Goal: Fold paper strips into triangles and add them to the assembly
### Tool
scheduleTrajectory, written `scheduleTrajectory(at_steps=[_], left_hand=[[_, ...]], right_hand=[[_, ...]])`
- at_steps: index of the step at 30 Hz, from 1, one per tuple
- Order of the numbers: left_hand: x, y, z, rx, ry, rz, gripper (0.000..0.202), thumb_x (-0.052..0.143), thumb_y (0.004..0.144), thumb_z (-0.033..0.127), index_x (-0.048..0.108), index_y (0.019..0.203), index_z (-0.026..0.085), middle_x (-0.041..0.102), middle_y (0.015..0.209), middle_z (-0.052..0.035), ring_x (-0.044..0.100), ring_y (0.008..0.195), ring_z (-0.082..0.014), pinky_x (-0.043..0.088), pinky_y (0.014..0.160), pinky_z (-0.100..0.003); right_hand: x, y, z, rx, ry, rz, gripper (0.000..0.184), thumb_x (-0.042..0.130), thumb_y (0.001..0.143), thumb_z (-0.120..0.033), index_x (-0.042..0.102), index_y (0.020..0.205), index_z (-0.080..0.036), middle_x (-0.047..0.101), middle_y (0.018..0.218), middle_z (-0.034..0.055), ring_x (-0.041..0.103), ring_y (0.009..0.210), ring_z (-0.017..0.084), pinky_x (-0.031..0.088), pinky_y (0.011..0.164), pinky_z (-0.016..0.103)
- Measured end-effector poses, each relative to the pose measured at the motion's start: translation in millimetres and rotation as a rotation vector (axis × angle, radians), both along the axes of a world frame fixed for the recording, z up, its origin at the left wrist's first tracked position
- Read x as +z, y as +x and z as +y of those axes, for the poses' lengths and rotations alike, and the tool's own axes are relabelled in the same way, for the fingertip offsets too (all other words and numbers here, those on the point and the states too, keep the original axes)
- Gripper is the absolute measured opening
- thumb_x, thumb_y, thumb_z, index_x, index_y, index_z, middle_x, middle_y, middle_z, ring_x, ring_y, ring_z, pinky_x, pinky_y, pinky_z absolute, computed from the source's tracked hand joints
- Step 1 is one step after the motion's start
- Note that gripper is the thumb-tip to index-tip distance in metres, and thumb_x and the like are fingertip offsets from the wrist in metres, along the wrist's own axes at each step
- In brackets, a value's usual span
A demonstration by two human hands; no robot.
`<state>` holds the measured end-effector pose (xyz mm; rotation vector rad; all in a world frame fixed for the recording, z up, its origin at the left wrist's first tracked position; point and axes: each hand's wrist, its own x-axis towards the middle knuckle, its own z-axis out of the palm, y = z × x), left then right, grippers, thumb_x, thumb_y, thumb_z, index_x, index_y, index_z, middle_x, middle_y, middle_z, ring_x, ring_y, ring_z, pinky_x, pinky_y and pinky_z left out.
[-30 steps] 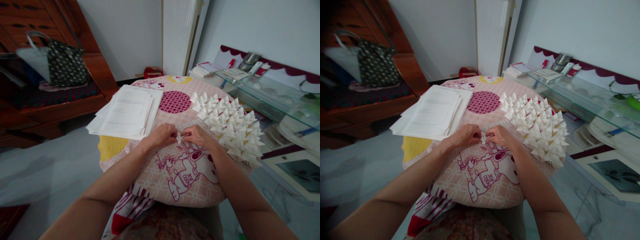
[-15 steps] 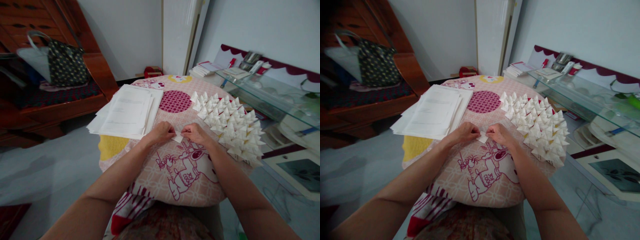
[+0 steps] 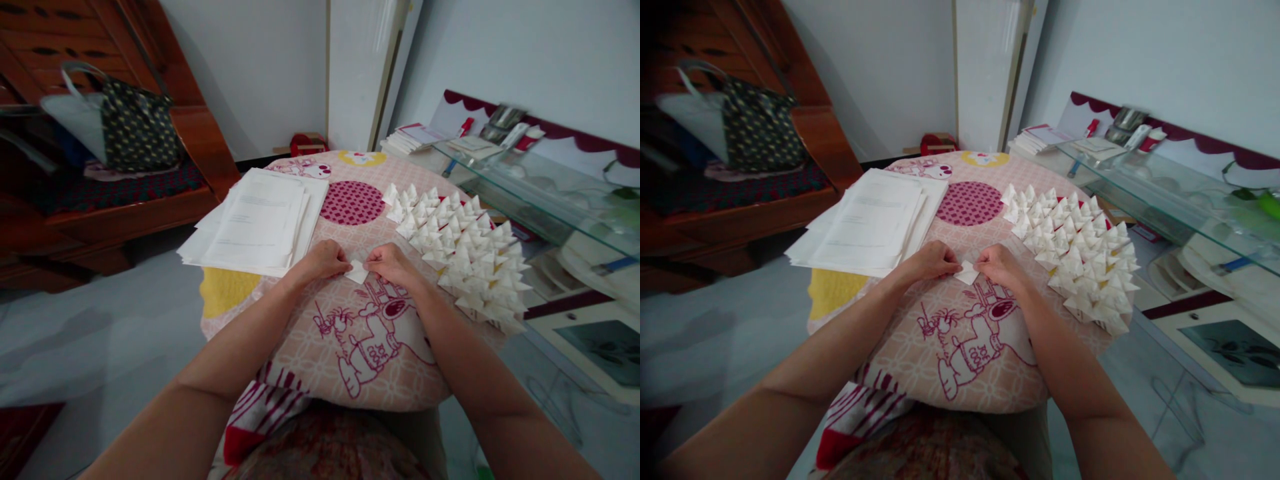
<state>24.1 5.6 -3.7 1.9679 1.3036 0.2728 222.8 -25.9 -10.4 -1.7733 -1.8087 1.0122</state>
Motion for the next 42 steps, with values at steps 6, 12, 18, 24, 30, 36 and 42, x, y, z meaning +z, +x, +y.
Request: scheduleTrajectory(at_steps=[6, 12, 18, 24, 30, 36, 42], left_hand=[[3.6, 3, -2, 0.016, 0.01, 0.124, 0.02, 0.069, 0.08, 0.027, 0.076, 0.068, 0.012, 0.063, 0.052, -0.0031, 0.056, 0.051, -0.0124, 0.043, 0.057, -0.025], [4.2, 7, -5, 0.02, 0.137, 0.264, 0.02, 0.071, 0.079, 0.031, 0.08, 0.08, 0.013, 0.066, 0.06, -0.0045, 0.063, 0.064, -0.0172, 0.047, 0.066, -0.027], [-1.4, 8, -4, 0.001, 0.223, 0.313, 0.022, 0.07, 0.079, 0.032, 0.08, 0.085, 0.014, 0.071, 0.071, -0.007, 0.063, 0.07, -0.0184, 0.045, 0.068, -0.028], [-3.0, 8, -3, -0.018, 0.251, 0.329, 0.022, 0.07, 0.079, 0.033, 0.08, 0.085, 0.014, 0.071, 0.073, -0.0084, 0.063, 0.071, -0.0195, 0.044, 0.067, -0.029], [-4.5, 9, -2, -0.027, 0.261, 0.341, 0.021, 0.07, 0.079, 0.032, 0.081, 0.084, 0.015, 0.072, 0.073, -0.0086, 0.064, 0.072, -0.0201, 0.044, 0.067, -0.029], [-5.4, 8, 0, -0.026, 0.249, 0.318, 0.022, 0.07, 0.079, 0.033, 0.08, 0.084, 0.015, 0.072, 0.072, -0.0075, 0.064, 0.071, -0.0187, 0.044, 0.066, -0.028], [1.6, 9, -4, -0.012, 0.224, 0.338, 0.021, 0.069, 0.079, 0.033, 0.08, 0.085, 0.016, 0.072, 0.072, -0.0066, 0.066, 0.074, -0.0192, 0.046, 0.07, -0.028]], right_hand=[[4.2, -3, 0, -0.003, -0.033, -0.09, 0.012, 0.065, 0.083, -0.018, 0.067, 0.072, -0.015, 0.058, 0.052, -0.0022, 0.05, 0.038, 0.009, 0.034, 0.038, 0.021], [3.8, -5, 1, -0.011, -0.04, -0.109, 0.01, 0.066, 0.082, -0.018, 0.067, 0.073, -0.015, 0.058, 0.051, -0.0018, 0.05, 0.039, 0.01, 0.033, 0.039, 0.022], [2.6, -5, 2, -0.034, -0.053, -0.091, 0.011, 0.068, 0.082, -0.019, 0.066, 0.071, -0.015, 0.058, 0.051, -0.002, 0.048, 0.037, 0.009, 0.032, 0.04, 0.022], [3.2, -10, 4, -0.03, 0.002, -0.227, 0.016, 0.08, 0.073, -0.025, 0.067, 0.07, -0.016, 0.058, 0.052, -0.0003, 0.051, 0.044, 0.01, 0.032, 0.044, 0.022], [3.0, -8, 8, -0.066, -0.122, -0.075, 0.012, 0.071, 0.075, -0.012, 0.062, 0.068, -0.016, 0.056, 0.048, -0.0025, 0.048, 0.036, 0.01, 0.032, 0.038, 0.022], [10.8, -3, 6, -0.115, -0.215, 0.054, 0.017, 0.061, 0.08, -0.003, 0.059, 0.072, -0.017, 0.053, 0.044, -0.0057, 0.048, 0.033, 0.009, 0.03, 0.035, 0.019], [4.0, -5, 6, -0.08, -0.093, -0.077, 0.024, 0.077, 0.081, -0.032, 0.06, 0.073, -0.018, 0.054, 0.045, -0.0047, 0.049, 0.033, 0.01, 0.03, 0.034, 0.021]])
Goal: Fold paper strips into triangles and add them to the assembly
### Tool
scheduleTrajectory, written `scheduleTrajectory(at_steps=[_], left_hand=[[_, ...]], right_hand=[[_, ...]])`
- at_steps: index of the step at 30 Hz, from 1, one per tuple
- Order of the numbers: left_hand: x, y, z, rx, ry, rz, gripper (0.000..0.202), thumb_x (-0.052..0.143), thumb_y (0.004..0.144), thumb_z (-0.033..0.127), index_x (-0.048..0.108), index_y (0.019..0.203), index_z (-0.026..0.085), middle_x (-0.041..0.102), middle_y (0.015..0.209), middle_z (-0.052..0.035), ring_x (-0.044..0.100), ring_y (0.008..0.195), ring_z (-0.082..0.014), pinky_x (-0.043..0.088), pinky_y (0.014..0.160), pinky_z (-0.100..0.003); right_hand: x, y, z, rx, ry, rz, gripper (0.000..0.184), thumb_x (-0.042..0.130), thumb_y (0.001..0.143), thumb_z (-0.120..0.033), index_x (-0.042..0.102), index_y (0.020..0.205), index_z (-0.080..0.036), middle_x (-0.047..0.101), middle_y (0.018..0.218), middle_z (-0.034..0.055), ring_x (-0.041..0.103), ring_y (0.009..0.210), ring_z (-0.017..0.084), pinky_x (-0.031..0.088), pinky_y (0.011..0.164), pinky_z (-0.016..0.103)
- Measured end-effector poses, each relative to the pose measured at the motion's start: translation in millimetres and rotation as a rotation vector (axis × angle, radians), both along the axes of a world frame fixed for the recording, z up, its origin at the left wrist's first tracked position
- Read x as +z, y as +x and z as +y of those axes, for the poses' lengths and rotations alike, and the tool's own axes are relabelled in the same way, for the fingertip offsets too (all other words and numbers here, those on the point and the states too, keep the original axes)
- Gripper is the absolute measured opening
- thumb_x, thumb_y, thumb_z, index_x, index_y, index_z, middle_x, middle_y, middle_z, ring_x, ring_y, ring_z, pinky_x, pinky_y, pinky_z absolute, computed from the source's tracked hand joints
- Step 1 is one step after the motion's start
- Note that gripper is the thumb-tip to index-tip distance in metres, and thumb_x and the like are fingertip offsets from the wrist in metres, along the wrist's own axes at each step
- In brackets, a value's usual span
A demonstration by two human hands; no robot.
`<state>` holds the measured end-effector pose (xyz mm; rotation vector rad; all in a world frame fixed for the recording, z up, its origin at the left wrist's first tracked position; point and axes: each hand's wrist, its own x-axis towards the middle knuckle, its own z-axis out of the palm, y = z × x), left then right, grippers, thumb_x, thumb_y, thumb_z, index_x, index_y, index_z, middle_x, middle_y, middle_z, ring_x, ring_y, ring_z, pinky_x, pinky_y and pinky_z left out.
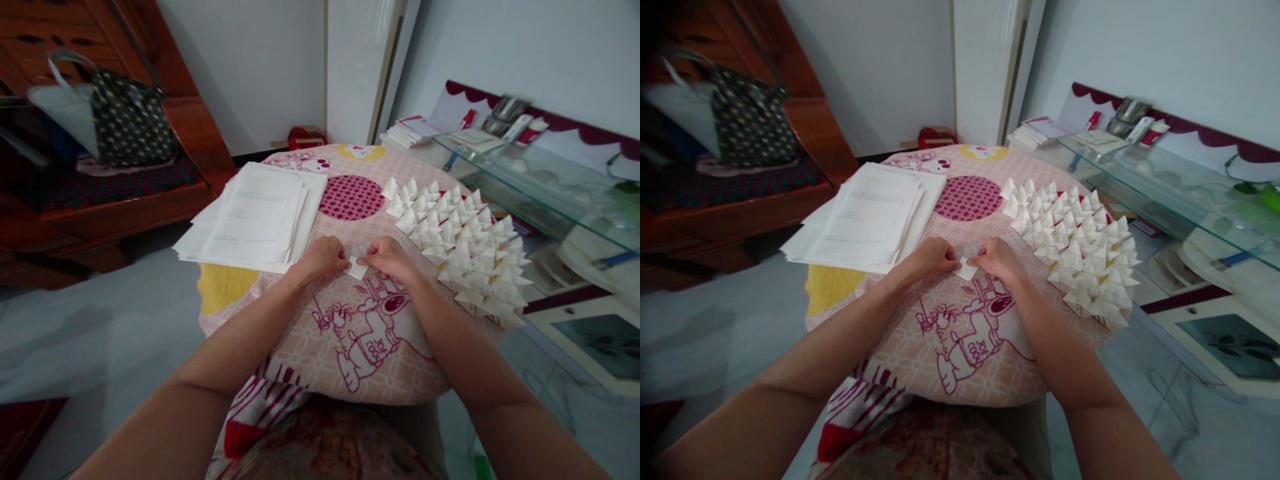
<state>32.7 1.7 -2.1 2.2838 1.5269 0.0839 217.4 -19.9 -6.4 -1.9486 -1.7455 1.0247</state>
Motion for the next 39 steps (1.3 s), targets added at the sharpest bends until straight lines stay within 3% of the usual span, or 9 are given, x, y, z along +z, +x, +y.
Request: scheduleTrajectory(at_steps=[6, 12, 24, 27, 32, 35, 39], left_hand=[[-3.0, -1, 1, 0.0, -0.013, -0.04, 0.022, 0.069, 0.078, 0.035, 0.079, 0.082, 0.016, 0.071, 0.07, -0.0062, 0.064, 0.072, -0.0185, 0.046, 0.068, -0.028], [-6.8, 3, -2, 0.021, 0.043, -0.039, 0.033, 0.068, 0.079, 0.047, 0.078, 0.078, 0.016, 0.071, 0.073, -0.0113, 0.064, 0.072, -0.0224, 0.044, 0.066, -0.031], [-4.3, -7, 7, -0.121, -0.015, -0.071, 0.015, 0.071, 0.076, 0.029, 0.075, 0.079, 0.016, 0.069, 0.071, -0.0043, 0.058, 0.065, -0.0164, 0.038, 0.063, -0.028], [-2.5, -13, 7, -0.152, -0.056, -0.125, 0.018, 0.07, 0.075, 0.024, 0.074, 0.09, 0.015, 0.068, 0.072, -0.0018, 0.057, 0.065, -0.0143, 0.038, 0.063, -0.025], [-5.8, -22, 9, -0.254, -0.119, -0.363, 0.051, 0.068, 0.074, 0.019, 0.067, 0.124, 0.014, 0.069, 0.081, -0.0002, 0.059, 0.07, -0.0126, 0.042, 0.069, -0.023], [-11.9, -18, 10, -0.253, -0.041, -0.414, 0.037, 0.064, 0.08, 0.023, 0.072, 0.115, 0.014, 0.07, 0.088, -0.0033, 0.059, 0.074, -0.0128, 0.044, 0.073, -0.025], [-17.1, -8, 11, -0.245, 0.041, -0.362, 0.024, 0.07, 0.076, 0.022, 0.075, 0.099, 0.017, 0.068, 0.086, -0.0024, 0.058, 0.074, -0.013, 0.043, 0.072, -0.025]], right_hand=[[-1.7, -3, 1, 0.038, 0.041, -0.099, 0.021, 0.078, 0.079, -0.032, 0.063, 0.075, -0.017, 0.056, 0.046, -0.0027, 0.052, 0.037, 0.011, 0.034, 0.038, 0.023], [-2.0, -4, 0, 0.036, 0.082, -0.136, 0.022, 0.079, 0.078, -0.033, 0.064, 0.072, -0.017, 0.055, 0.046, -0.0019, 0.051, 0.039, 0.011, 0.033, 0.04, 0.023], [-1.9, -2, -1, 0.041, 0.081, -0.074, 0.019, 0.08, 0.074, -0.025, 0.063, 0.072, -0.017, 0.055, 0.046, -0.004, 0.049, 0.037, 0.011, 0.031, 0.039, 0.023], [-1.5, 0, -2, 0.049, 0.067, -0.014, 0.016, 0.077, 0.076, -0.021, 0.062, 0.072, -0.017, 0.055, 0.047, -0.004, 0.049, 0.037, 0.01, 0.031, 0.038, 0.023], [-3.5, 3, -3, 0.048, 0.04, 0.074, 0.015, 0.075, 0.077, -0.017, 0.062, 0.072, -0.018, 0.055, 0.048, -0.0046, 0.049, 0.037, 0.009, 0.03, 0.038, 0.022], [-4.4, 4, -2, 0.046, 0.044, 0.086, 0.015, 0.076, 0.076, -0.017, 0.062, 0.072, -0.017, 0.055, 0.047, -0.0053, 0.048, 0.037, 0.009, 0.03, 0.038, 0.021], [-5.2, 4, -2, 0.05, 0.053, 0.072, 0.014, 0.076, 0.076, -0.018, 0.063, 0.072, -0.017, 0.055, 0.047, -0.0053, 0.049, 0.037, 0.009, 0.03, 0.038, 0.021]])
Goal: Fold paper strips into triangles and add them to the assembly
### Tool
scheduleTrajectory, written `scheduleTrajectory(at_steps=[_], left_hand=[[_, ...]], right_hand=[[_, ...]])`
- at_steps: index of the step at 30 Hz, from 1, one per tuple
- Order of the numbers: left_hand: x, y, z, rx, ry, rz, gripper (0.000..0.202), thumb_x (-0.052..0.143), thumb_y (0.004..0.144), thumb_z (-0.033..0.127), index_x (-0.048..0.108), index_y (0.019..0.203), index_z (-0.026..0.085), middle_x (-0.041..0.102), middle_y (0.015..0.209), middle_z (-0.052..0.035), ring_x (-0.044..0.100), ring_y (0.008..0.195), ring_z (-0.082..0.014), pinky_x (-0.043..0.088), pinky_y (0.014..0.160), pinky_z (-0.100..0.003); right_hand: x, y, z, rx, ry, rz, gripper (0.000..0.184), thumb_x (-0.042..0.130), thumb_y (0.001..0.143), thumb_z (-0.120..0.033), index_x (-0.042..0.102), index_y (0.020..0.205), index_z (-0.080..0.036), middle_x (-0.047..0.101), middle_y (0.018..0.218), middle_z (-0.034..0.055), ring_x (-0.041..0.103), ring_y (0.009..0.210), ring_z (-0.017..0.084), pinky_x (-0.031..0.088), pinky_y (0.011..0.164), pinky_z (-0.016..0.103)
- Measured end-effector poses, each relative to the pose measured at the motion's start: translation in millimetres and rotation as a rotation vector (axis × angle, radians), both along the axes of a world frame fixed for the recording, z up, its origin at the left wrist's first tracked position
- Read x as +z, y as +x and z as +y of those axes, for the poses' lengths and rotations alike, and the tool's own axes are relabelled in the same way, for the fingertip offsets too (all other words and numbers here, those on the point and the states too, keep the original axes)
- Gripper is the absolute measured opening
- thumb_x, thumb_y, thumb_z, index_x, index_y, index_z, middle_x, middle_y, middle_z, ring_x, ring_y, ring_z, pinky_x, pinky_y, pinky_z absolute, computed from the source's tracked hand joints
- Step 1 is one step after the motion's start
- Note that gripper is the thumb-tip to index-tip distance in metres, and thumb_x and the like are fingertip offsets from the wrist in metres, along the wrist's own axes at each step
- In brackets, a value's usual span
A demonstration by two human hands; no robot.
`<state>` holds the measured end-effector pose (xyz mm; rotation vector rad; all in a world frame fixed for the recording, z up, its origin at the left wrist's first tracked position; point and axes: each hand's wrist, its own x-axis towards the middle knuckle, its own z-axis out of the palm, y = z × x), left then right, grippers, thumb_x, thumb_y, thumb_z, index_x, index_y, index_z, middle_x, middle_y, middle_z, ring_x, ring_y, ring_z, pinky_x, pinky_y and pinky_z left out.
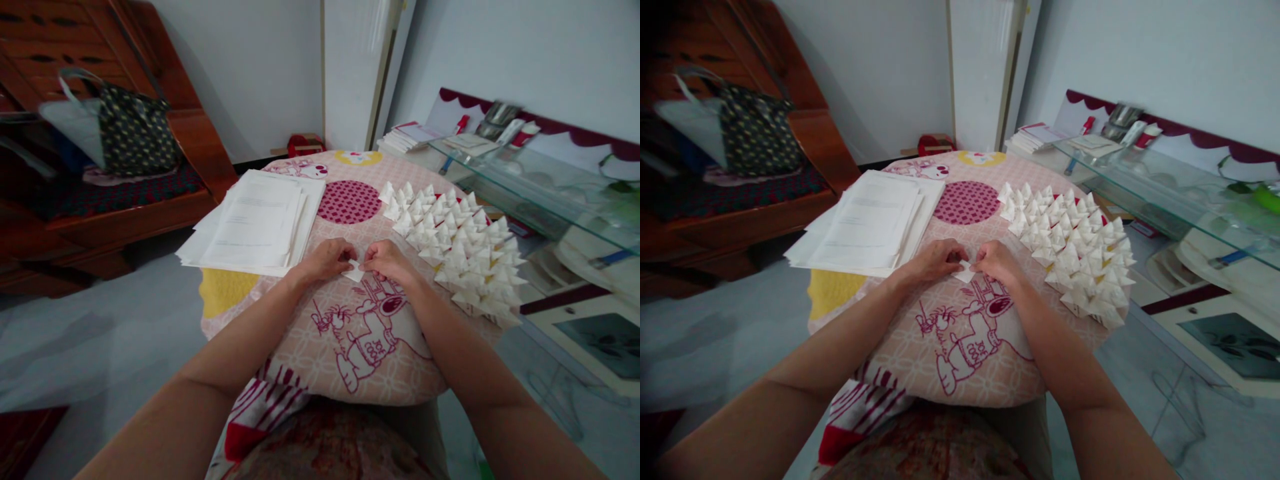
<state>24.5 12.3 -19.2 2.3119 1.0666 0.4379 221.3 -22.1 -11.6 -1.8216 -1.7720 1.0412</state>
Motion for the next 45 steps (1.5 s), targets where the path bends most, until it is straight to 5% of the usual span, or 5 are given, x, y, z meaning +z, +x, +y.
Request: scheduleTrajectory(at_steps=[7, 13, 25, 36, 45], left_hand=[[2.3, 0, -1, 0.037, -0.135, -0.078, 0.013, 0.07, 0.076, 0.019, 0.072, 0.088, 0.013, 0.066, 0.074, 0.0001, 0.056, 0.066, -0.0104, 0.042, 0.064, -0.022], [5.9, 1, -5, 0.148, -0.396, -0.284, 0.03, 0.06, 0.085, 0.014, 0.072, 0.113, 0.011, 0.065, 0.065, 0.0007, 0.056, 0.053, -0.0088, 0.044, 0.056, -0.021], [14.1, 6, -10, 0.294, -0.704, -0.647, 0.014, 0.063, 0.079, 0.003, 0.056, 0.085, 0.013, 0.065, 0.07, 0.002, 0.066, 0.061, -0.0095, 0.054, 0.064, -0.024], [5.6, 0, -5, 0.175, -0.011, -0.283, 0.009, 0.064, 0.078, 0.016, 0.069, 0.085, 0.014, 0.067, 0.079, -0.0008, 0.059, 0.072, -0.0116, 0.046, 0.068, -0.023], [8.5, -3, -14, -0.079, 0.312, -0.028, 0.016, 0.055, 0.077, 0.006, 0.066, 0.084, 0.015, 0.066, 0.082, -0.0043, 0.058, 0.075, -0.015, 0.043, 0.071, -0.026]], right_hand=[[-2.6, 4, 0, -0.007, -0.031, 0.087, 0.013, 0.075, 0.078, -0.019, 0.063, 0.074, -0.017, 0.055, 0.047, -0.0057, 0.048, 0.036, 0.008, 0.029, 0.036, 0.019], [-3.9, 8, 0, -0.021, -0.056, 0.231, 0.02, 0.069, 0.086, -0.03, 0.065, 0.074, -0.015, 0.063, 0.056, -0.0016, 0.049, 0.036, 0.006, 0.028, 0.033, 0.018], [-7.4, -2, 1, -0.045, 0.064, 0.444, 0.018, 0.074, 0.077, -0.029, 0.066, 0.07, -0.014, 0.069, 0.062, 0.0038, 0.058, 0.051, 0.01, 0.046, 0.052, 0.02], [3.2, -3, -5, 0.11, 0.464, -0.094, 0.032, 0.064, 0.079, -0.019, 0.048, 0.052, -0.018, 0.043, 0.054, -0.0041, 0.04, 0.057, 0.01, 0.029, 0.058, 0.024], [9.0, -8, -15, 0.448, 0.58, -0.501, 0.015, 0.061, 0.088, -0.013, 0.073, 0.079, -0.015, 0.062, 0.08, 0.0063, 0.053, 0.073, 0.016, 0.034, 0.067, 0.028]])
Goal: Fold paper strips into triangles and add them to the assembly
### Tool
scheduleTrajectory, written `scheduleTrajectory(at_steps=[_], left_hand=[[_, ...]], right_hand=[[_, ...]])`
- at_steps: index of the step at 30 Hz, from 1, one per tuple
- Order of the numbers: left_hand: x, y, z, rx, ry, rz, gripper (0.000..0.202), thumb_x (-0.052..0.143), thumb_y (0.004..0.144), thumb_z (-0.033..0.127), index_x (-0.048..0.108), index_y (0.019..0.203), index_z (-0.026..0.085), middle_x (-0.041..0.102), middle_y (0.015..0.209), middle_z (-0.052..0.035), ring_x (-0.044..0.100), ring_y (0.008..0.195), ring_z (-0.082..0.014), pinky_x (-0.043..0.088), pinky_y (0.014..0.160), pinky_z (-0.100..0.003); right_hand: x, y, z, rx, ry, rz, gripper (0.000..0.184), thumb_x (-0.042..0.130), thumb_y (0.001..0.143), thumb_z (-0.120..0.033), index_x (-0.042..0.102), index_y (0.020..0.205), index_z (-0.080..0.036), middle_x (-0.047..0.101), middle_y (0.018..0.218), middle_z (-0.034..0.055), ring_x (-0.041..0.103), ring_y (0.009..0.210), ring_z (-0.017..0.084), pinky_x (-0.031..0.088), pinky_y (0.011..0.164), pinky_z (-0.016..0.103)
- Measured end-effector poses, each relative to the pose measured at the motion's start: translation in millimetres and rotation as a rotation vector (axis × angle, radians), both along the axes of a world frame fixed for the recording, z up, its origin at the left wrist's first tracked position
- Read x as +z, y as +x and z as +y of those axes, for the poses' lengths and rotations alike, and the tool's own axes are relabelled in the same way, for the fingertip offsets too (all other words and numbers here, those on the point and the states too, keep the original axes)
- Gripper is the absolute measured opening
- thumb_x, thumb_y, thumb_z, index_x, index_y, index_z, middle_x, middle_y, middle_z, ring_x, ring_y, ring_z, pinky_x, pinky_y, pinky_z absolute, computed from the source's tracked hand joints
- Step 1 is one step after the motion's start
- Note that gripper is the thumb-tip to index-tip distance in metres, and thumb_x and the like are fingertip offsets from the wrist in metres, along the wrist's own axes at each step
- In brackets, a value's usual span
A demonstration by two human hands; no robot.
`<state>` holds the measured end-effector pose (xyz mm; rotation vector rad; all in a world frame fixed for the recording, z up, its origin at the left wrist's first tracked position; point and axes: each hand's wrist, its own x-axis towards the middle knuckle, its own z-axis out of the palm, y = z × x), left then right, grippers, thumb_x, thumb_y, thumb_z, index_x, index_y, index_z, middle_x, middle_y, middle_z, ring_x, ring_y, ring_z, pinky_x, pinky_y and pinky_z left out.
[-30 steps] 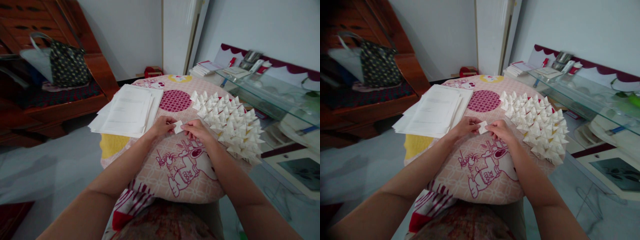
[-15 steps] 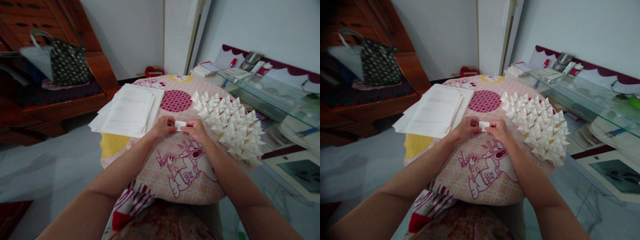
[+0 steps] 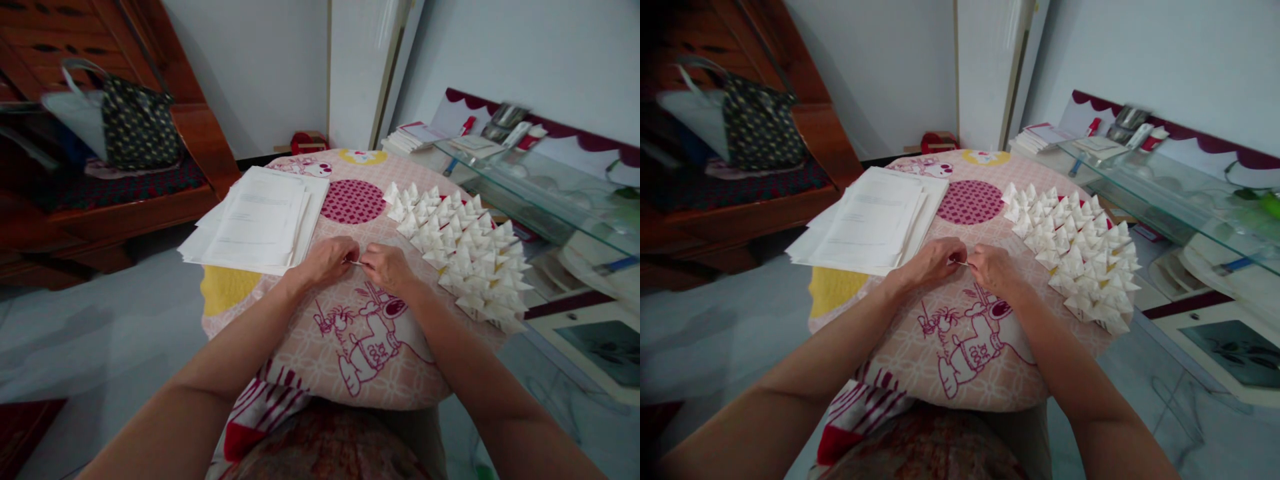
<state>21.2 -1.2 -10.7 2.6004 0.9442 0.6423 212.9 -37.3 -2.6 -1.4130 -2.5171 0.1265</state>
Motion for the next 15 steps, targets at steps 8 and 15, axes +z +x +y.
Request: scheduleTrajectory(at_steps=[8, 15], left_hand=[[8.1, -6, -3, -0.153, -0.038, 0.262, 0.015, 0.06, 0.08, 0.009, 0.07, 0.089, 0.016, 0.068, 0.084, -0.0038, 0.059, 0.074, -0.0151, 0.04, 0.068, -0.027], [17.6, -6, -11, -0.124, -0.025, 0.353, 0.015, 0.062, 0.083, 0.013, 0.075, 0.087, 0.019, 0.072, 0.088, -0.0042, 0.065, 0.08, -0.0175, 0.041, 0.067, -0.026]], right_hand=[[4.9, 6, -3, 0.145, -0.199, -0.028, 0.012, 0.071, 0.088, -0.02, 0.08, 0.094, -0.017, 0.064, 0.086, 0.0062, 0.059, 0.079, 0.017, 0.041, 0.073, 0.029], [3.1, 8, 0, 0.17, -0.24, 0.005, 0.013, 0.07, 0.085, -0.017, 0.078, 0.076, -0.014, 0.063, 0.081, 0.0067, 0.058, 0.077, 0.017, 0.04, 0.072, 0.029]])
